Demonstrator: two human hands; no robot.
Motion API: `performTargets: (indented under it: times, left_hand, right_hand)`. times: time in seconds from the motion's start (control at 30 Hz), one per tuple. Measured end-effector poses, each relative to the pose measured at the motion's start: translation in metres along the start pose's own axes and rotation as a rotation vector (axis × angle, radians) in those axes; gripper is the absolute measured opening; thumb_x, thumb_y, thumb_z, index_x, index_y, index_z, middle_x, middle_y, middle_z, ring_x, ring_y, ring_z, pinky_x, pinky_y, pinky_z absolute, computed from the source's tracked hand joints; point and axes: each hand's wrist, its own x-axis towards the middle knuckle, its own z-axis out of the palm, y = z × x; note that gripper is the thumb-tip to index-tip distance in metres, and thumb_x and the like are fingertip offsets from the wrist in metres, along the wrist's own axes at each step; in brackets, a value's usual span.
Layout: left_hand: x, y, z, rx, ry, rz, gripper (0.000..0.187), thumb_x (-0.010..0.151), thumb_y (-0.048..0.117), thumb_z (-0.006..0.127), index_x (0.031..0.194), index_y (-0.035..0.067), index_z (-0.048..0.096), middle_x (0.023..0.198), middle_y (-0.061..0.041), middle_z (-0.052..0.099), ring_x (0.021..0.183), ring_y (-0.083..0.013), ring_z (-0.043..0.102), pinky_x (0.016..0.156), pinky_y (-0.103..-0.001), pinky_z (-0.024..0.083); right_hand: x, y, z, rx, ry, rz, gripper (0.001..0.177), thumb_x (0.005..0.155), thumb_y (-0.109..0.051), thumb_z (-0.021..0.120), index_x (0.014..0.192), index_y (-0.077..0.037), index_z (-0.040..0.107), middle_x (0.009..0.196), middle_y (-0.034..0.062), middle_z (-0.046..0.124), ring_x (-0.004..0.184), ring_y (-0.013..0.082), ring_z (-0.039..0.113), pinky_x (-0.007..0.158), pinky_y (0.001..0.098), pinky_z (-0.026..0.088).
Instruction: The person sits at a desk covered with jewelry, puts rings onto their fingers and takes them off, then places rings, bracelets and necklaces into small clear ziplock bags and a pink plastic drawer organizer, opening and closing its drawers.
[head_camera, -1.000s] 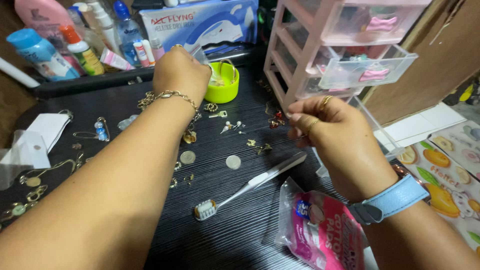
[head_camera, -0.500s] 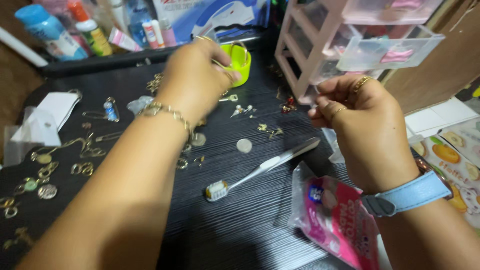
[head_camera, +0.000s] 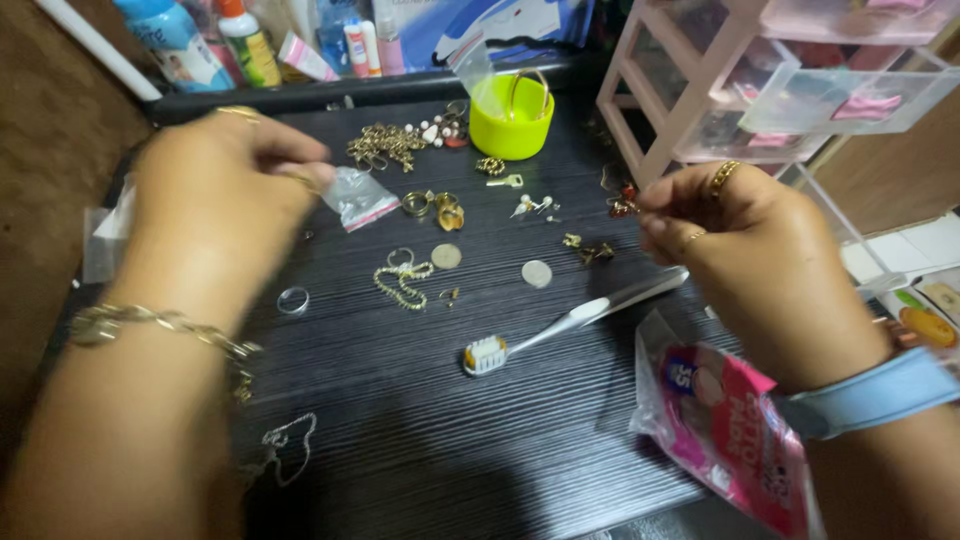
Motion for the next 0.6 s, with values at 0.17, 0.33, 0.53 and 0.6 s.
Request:
performTargets:
  times: [0.17, 0.33, 0.53, 0.6]
  left_hand:
    - [-0.034, 0.035, 0.033, -0.092, -0.095, 0.130, 0.016, 0.082, 0.020, 0.081, 0.096, 0.012, 0.080, 0.090, -0.006, 0.078, 0.079, -0.0176, 0.074, 0.073, -0.032, 0.056]
    - [-0.040, 0.061, 0.050, -0.138, -0.195, 0.101, 0.013, 0.083, 0.019, 0.078, 0.092, 0.010, 0.079, 0.088, -0.006, 0.078, 0.080, -0.0193, 0.075, 0.073, -0.034, 0.056]
    - [-0.030, 0.044, 0.041, -0.108, -0.103, 0.064, 0.014, 0.085, 0.015, 0.076, 0.098, 0.012, 0.079, 0.088, -0.006, 0.078, 0.079, -0.0188, 0.076, 0.073, -0.034, 0.058]
    - [-0.025, 0.028, 0.030, -0.031, -0.041, 0.101, 0.014, 0.086, 0.014, 0.076, 0.099, 0.012, 0.080, 0.090, -0.006, 0.078, 0.080, -0.0186, 0.074, 0.074, -0.034, 0.055]
  right_hand:
    - [-0.002, -0.004, -0.017, -0.281, -0.224, 0.193, 0.014, 0.086, -0.004, 0.072, 0.101, -0.005, 0.074, 0.092, 0.0063, 0.076, 0.084, 0.0151, 0.072, 0.079, 0.0306, 0.058]
    - [-0.012, -0.005, -0.018, -0.343, -0.465, 0.045, 0.028, 0.080, -0.010, 0.079, 0.107, -0.013, 0.078, 0.098, 0.0014, 0.074, 0.090, 0.0129, 0.074, 0.079, 0.0281, 0.060]
    - [-0.023, -0.002, 0.013, -0.460, -0.404, -0.299, 0.042, 0.067, -0.010, 0.086, 0.107, -0.012, 0.073, 0.102, 0.0041, 0.067, 0.085, 0.0190, 0.066, 0.076, 0.0318, 0.057]
    - [-0.025, -0.001, 0.018, -0.465, -0.356, -0.288, 0.046, 0.067, -0.010, 0.085, 0.112, -0.013, 0.073, 0.100, 0.0046, 0.066, 0.082, 0.0198, 0.067, 0.074, 0.0319, 0.056]
